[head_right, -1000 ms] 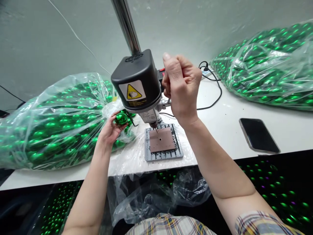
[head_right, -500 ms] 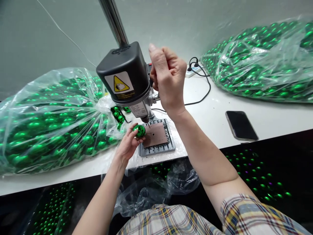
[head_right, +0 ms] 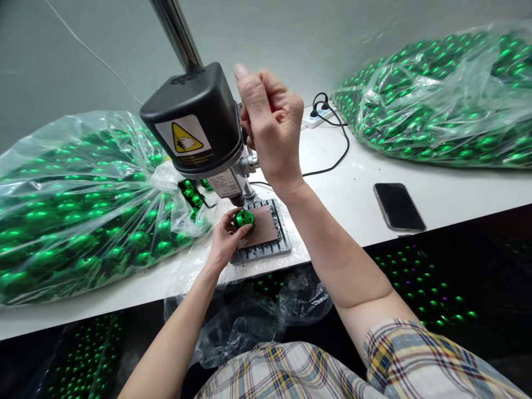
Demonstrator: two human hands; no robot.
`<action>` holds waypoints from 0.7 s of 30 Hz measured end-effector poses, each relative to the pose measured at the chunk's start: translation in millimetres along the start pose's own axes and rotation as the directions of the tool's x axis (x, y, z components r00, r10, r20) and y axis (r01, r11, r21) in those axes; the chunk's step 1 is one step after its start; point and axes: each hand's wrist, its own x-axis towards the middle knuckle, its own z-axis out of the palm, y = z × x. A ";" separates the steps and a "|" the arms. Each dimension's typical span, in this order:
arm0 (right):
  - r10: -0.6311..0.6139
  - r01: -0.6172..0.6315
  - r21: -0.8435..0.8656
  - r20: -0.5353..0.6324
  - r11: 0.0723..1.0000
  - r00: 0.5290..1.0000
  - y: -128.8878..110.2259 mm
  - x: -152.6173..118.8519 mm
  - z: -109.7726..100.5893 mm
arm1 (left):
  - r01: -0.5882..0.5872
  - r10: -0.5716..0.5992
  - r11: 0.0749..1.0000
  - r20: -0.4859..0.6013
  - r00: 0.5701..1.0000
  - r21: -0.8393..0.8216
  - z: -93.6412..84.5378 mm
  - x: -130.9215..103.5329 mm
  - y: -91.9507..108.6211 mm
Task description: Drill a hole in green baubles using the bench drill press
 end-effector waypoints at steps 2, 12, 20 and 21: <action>0.010 -0.010 -0.007 -0.002 1.000 1.000 0.0 0.3 -0.1 | -0.039 0.040 0.997 -0.007 0.999 0.068 2.6 0.8 0.0; 0.041 -0.042 0.097 0.009 0.994 0.999 -4.7 -0.7 -0.5 | -0.268 0.285 0.922 -0.022 0.958 0.280 17.4 -2.7 -11.3; -0.026 0.028 -0.085 0.025 0.996 0.999 -0.6 -8.5 -6.3 | -0.270 0.280 0.939 -0.019 0.960 0.211 20.4 -6.3 -12.0; -0.043 0.045 -0.073 0.030 0.996 0.999 -0.5 -10.2 -7.2 | -0.273 0.282 0.939 -0.016 0.959 0.208 20.5 -6.1 -11.9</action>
